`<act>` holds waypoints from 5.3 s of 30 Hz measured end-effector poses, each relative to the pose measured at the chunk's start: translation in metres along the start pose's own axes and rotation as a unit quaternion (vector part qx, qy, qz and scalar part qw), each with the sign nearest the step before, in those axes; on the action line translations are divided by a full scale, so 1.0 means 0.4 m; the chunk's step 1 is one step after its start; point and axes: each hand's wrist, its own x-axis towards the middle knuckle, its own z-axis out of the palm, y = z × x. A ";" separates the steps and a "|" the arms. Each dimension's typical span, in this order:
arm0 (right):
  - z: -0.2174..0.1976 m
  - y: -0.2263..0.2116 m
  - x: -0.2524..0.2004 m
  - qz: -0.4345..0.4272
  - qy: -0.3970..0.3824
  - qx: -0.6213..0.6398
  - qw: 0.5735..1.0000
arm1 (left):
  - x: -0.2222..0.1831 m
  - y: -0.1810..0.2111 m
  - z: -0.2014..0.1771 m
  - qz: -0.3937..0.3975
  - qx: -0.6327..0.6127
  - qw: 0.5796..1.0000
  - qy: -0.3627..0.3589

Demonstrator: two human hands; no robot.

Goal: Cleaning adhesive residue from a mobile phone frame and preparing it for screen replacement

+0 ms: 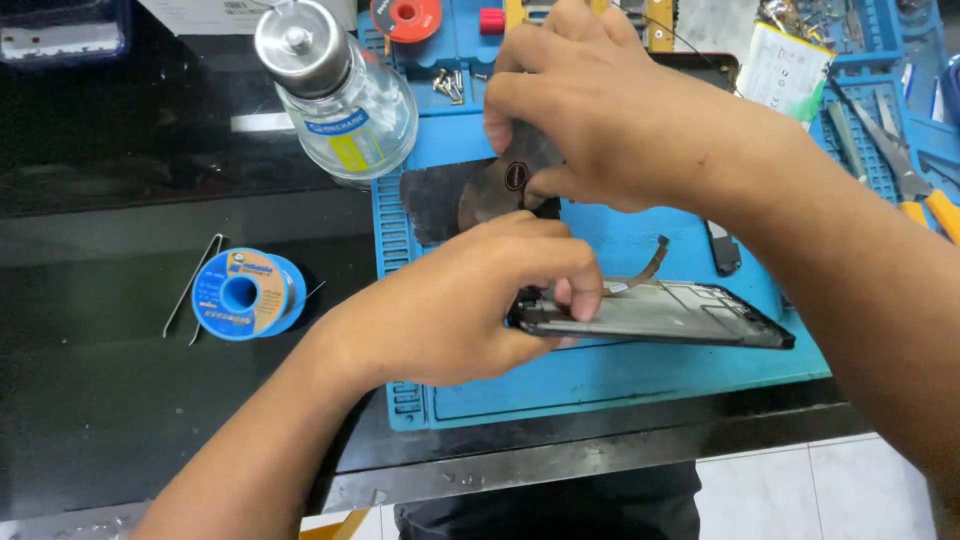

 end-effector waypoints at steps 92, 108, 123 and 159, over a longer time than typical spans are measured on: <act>-0.029 -0.194 -0.211 -0.039 0.448 -0.018 0.893 | 0.029 -0.061 0.059 0.002 -0.168 0.930 0.327; -0.037 -0.203 -0.195 -0.032 0.459 -0.004 0.888 | 0.034 -0.065 0.063 0.001 -0.156 0.931 0.331; -0.084 -0.199 -0.208 0.009 0.372 -0.025 0.928 | 0.042 -0.065 0.036 -0.002 -0.141 0.941 0.308; -0.107 -0.166 -0.210 0.022 0.280 0.087 0.956 | 0.045 -0.039 0.051 0.067 -0.045 0.944 0.320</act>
